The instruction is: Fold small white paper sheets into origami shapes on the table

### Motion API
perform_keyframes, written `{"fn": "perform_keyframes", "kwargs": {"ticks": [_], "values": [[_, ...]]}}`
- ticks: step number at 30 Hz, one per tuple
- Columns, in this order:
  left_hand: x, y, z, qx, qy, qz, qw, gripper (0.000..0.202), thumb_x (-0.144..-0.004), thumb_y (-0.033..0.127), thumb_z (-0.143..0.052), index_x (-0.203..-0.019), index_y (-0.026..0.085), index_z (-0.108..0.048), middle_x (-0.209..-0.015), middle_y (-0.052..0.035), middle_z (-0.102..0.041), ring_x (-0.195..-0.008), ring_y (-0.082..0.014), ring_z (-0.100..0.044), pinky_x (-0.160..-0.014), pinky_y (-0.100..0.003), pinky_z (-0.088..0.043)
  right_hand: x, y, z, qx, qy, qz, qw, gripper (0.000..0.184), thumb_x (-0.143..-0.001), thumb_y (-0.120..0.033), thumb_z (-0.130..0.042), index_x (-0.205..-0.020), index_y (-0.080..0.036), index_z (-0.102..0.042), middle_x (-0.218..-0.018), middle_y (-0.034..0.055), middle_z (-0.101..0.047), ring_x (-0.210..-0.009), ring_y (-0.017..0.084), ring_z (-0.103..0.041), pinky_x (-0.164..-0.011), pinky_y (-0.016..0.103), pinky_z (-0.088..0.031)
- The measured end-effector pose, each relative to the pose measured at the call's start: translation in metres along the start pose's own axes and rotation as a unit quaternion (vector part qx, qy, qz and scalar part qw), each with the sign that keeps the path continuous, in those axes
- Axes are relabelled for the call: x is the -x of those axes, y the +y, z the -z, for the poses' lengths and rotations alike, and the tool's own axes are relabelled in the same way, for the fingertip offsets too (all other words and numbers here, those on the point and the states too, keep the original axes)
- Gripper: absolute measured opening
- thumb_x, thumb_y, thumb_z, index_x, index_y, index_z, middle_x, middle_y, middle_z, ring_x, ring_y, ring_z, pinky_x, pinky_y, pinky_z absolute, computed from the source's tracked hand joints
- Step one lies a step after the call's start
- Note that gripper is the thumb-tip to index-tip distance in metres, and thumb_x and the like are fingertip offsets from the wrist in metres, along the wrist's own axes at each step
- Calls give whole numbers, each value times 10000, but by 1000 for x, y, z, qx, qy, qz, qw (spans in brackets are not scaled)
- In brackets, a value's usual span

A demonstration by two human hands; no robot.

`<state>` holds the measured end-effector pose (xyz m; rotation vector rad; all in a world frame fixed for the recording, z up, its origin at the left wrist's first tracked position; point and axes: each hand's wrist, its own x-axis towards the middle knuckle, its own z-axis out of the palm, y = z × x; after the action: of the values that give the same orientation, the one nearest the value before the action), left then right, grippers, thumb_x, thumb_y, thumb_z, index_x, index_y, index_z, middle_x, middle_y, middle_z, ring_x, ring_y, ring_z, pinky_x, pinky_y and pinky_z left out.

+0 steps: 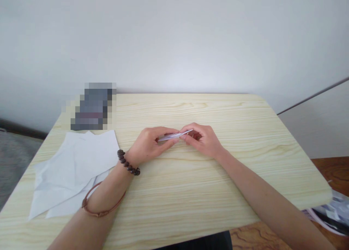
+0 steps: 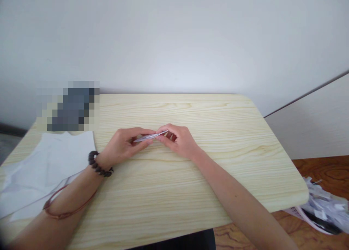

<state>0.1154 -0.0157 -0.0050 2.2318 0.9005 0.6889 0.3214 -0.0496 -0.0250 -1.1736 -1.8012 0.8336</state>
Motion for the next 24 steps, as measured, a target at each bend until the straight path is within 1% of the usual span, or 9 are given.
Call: {"fn": "perform_keyframes", "kwargs": {"ticks": [4,6,10,12,14,16,18,21,24], "values": [[1,-6,-3,-13,15,-26,999,241,-869,344,-572,-997,206,-722,-875,-14,-744,-665,-108,-631,-586,-179,-453,1,-1,-1,27,-11,9,1000,180,-881,-342,-577,-876,-190,-672,-670,-8,-670,-497,74,-610,-476,169,-430],[2,-7,-3,-9,17,-18,1000,241,-888,330,-543,-967,206,-734,-776,1,-735,-586,-90,-601,-559,-173,-438,2,-1,-1,38,-15,18,999,195,-894,-333,-559,-859,-184,-679,-677,-3,-686,-510,77,-634,-484,163,-438],[2,-4,-3,17,26,59,998,253,-860,374,-573,-878,200,-754,-478,46,-602,-420,-68,-493,-447,-162,-370,1,-4,0,60,1,25,998,206,-916,-285,-521,-860,-180,-690,-670,-5,-706,-492,70,-630,-466,156,-427],[2,-1,-2,20,40,107,993,268,-837,406,-596,-799,194,-756,-404,55,-548,-359,-60,-429,-397,-166,-323,0,-5,1,69,7,21,997,217,-923,-283,-509,-873,-183,-695,-651,-12,-707,-464,67,-612,-454,160,-420],[1,0,-2,22,51,138,989,297,-811,434,-622,-713,182,-744,-372,53,-530,-333,-59,-406,-376,-173,-301,0,-5,1,72,15,18,997,225,-922,-299,-511,-872,-187,-699,-649,-10,-712,-477,76,-624,-466,167,-433],[1,0,-1,35,53,149,987,325,-804,452,-625,-675,173,-730,-389,44,-558,-340,-65,-444,-385,-174,-325,-1,-4,1,70,28,15,997,227,-915,-319,-524,-857,-192,-704,-672,-4,-723,-530,93,-656,-501,176,-461],[0,-1,-1,48,43,143,988,335,-830,445,-595,-694,168,-728,-453,32,-618,-382,-75,-513,-430,-173,-379,-1,-2,1,71,38,7,997,227,-904,-335,-541,-848,-195,-710,-683,2,-728,-566,109,-673,-524,188,-478],[0,-5,2,34,18,109,993,328,-892,387,-517,-766,176,-734,-538,26,-674,-464,-83,-581,-532,-177,-439,-1,0,2,76,51,-8,996,228,-891,-351,-559,-855,-193,-720,-707,16,-736,-573,123,-671,-524,207,-482],[0,-8,4,31,-8,78,996,331,-926,347,-457,-845,178,-729,-595,26,-700,-525,-91,-619,-595,-185,-462,-1,1,3,70,55,-13,996,225,-889,-350,-562,-856,-196,-723,-776,30,-747,-637,140,-685,-565,224,-501]]}}
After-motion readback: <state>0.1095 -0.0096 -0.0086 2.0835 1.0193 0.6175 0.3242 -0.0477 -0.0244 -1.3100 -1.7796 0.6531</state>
